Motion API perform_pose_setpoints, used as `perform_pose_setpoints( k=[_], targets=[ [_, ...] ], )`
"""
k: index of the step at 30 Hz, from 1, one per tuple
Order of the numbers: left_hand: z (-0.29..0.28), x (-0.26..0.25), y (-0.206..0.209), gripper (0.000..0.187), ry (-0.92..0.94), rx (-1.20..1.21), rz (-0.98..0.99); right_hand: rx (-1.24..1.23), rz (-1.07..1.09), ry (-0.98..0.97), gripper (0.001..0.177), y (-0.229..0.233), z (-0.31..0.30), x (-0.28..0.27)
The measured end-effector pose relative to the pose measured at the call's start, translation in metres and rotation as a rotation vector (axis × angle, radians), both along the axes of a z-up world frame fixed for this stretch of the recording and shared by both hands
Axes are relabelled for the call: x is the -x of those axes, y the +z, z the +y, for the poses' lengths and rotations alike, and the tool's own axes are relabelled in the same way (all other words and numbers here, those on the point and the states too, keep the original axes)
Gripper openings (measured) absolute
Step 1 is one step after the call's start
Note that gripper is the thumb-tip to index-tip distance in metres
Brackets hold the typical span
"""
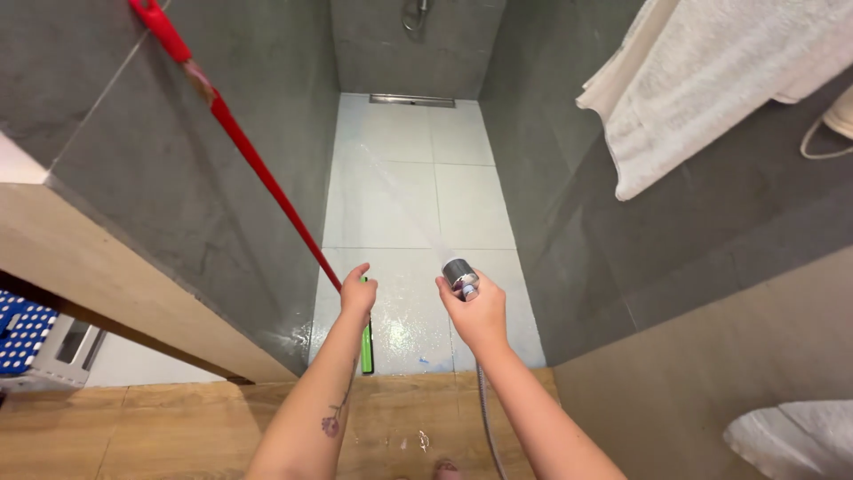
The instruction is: Cleaning the shower floor and a drain cover in a bathroom.
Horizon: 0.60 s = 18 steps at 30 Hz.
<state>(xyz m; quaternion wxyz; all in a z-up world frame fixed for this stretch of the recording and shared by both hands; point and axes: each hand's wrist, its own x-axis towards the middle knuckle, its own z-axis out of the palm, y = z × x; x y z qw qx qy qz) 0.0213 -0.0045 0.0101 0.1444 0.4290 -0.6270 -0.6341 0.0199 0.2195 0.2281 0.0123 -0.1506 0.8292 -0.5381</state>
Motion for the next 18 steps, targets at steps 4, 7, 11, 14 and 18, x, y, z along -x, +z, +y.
perform_pose_setpoints(
  k=[4, 7, 11, 14, 18],
  targets=[
    [-0.009, -0.019, 0.005, 0.061, 0.009, 0.155, -0.024, 0.059, 0.035, 0.04, 0.027, 0.003, -0.012, 0.003],
    [-0.006, -0.025, 0.053, 0.057, -0.013, 0.26, -0.101, 0.028, 0.123, 0.032, 0.028, 0.012, -0.018, 0.008],
    [-0.004, -0.007, 0.062, 0.057, -0.043, 0.256, -0.086, 0.103, 0.208, 0.021, 0.027, 0.024, -0.012, 0.018],
    [0.001, 0.011, 0.065, 0.054, -0.048, 0.402, 0.033, 0.116, 0.307, -0.006, 0.029, 0.035, -0.003, 0.03],
    [0.017, 0.02, 0.084, 0.053, -0.07, 0.414, 0.081, 0.159, 0.324, -0.027, 0.029, 0.055, 0.009, 0.039]
  ],
)
